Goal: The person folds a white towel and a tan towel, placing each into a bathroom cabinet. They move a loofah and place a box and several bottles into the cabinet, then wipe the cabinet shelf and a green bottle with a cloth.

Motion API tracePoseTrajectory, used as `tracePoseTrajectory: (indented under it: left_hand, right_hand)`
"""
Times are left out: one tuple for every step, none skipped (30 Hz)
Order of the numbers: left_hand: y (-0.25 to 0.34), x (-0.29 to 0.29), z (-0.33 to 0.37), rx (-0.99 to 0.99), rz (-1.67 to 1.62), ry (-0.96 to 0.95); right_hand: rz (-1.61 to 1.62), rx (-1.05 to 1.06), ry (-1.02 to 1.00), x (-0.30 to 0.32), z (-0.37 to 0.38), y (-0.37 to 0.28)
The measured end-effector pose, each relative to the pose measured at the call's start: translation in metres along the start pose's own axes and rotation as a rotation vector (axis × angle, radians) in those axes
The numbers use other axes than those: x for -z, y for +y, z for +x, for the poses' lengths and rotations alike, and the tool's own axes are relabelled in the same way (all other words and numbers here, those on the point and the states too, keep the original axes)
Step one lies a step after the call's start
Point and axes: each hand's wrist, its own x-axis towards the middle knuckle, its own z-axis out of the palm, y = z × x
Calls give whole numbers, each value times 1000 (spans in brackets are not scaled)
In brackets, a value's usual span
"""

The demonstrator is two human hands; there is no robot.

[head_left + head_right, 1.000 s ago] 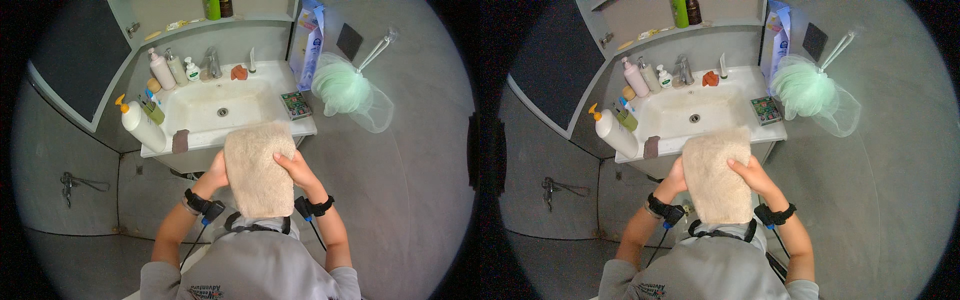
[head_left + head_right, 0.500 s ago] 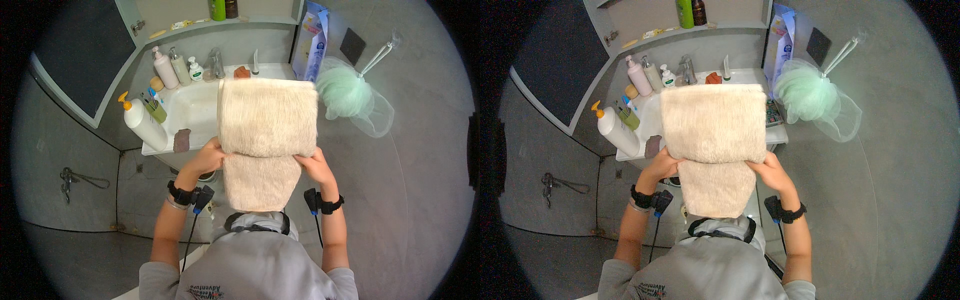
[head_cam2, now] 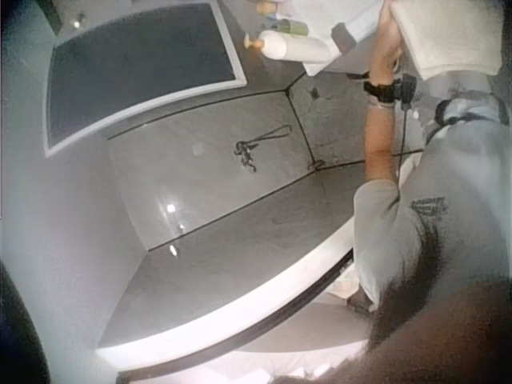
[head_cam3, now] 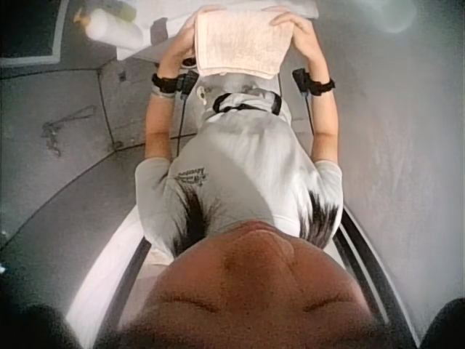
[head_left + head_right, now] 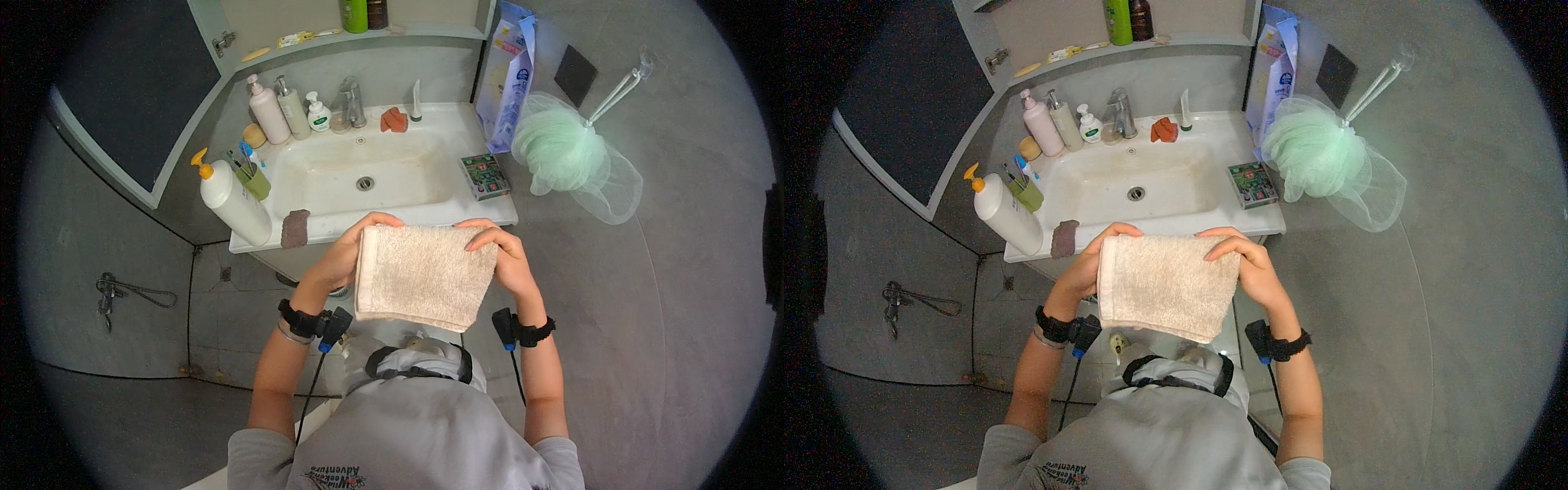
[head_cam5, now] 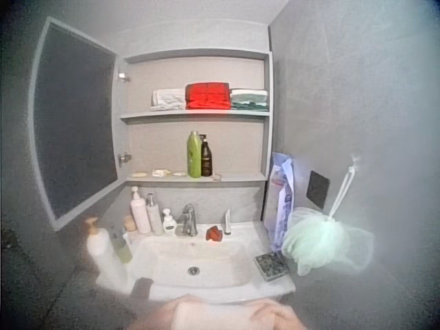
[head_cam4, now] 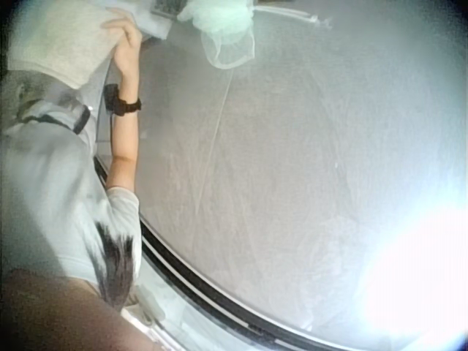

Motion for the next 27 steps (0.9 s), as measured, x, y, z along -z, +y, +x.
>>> tracePoseTrajectory:
  left_hand:
    - [-2, 2, 0, 15, -1, 15]
    - [-5, 7, 0, 29, -3, 29]
    - [-9, 11, 0, 45, -5, 44]
    - [-13, 15, 0, 33, 100, 68]
    - [-17, 18, 0, 20, 205, 93]
    - [-19, 18, -1, 8, 310, 115]
    - [-17, 17, -3, -18, 414, 78]
    - [-13, 16, -8, -44, 519, 42]
    - [-8, 11, -12, -70, 623, 2]
    - [-3, 1, -20, -111, 677, -4]
    - [6, -8, -23, -158, 704, -17]
    - [13, -17, -29, -199, 724, -26]
    - [15, -21, -32, -239, 744, -35]
    - [17, -16, -29, -282, 791, -42]
    - [18, -12, -26, -325, 795, -70]
    - [18, -9, -24, -368, 799, -99]
    - [16, -7, -22, -411, 802, -128]
    - [14, -5, -21, -422, 790, -109]
    - [11, -4, -20, -433, 777, -90]
    - [9, -4, -19, -443, 765, -72]
    - [9, -4, -19, -437, 766, -69]
    - [8, -4, -19, -430, 766, -67]
    - [8, -5, -20, -424, 767, -66]
    - [9, -5, -20, -431, 722, -63]
    - [9, -6, -20, -438, 677, -61]
    - [10, -8, -21, -444, 632, -59]
    - [8, -10, -23, -424, 660, -14]
  right_hand:
    - [11, -3, 14, 0, 0, 2]
    - [29, -9, 33, 0, 0, 4]
    - [48, -16, 51, -1, 0, 5]
    - [66, -23, 69, -1, 0, 6]
    - [101, -43, 81, -1, -1, 8]
    - [134, -62, 94, 0, -2, 11]
    - [167, -81, 107, 2, -3, 12]
    - [138, -45, 77, 4, -5, 11]
    - [108, -8, 49, 6, -9, 10]
    - [77, 30, 20, 8, -9, 9]
    - [62, 66, 4, 8, -8, 4]
    - [51, 91, -13, 6, -9, -2]
    - [40, 116, -30, 4, -11, -6]
    - [4, 97, -24, 5, -9, -8]
    - [3, 71, -21, 5, -9, -8]
    - [1, 45, -18, 4, -8, -8]
    - [-1, 20, -15, 3, -8, -6]
    - [14, 29, -10, 3, -9, 0]
    - [24, 28, -7, 3, -8, 2]
    - [33, 27, -4, 4, -8, 4]
    - [44, 22, 2, 4, -8, 5]
    - [43, 14, 12, 3, -8, 5]
    - [42, 6, 21, 3, -9, 5]
    - [42, 0, 30, 3, -8, 4]
    - [8, 26, 17, 4, -9, 4]
    - [-25, 51, 4, 6, -10, 5]
    - [-58, 77, -10, 7, -11, 7]
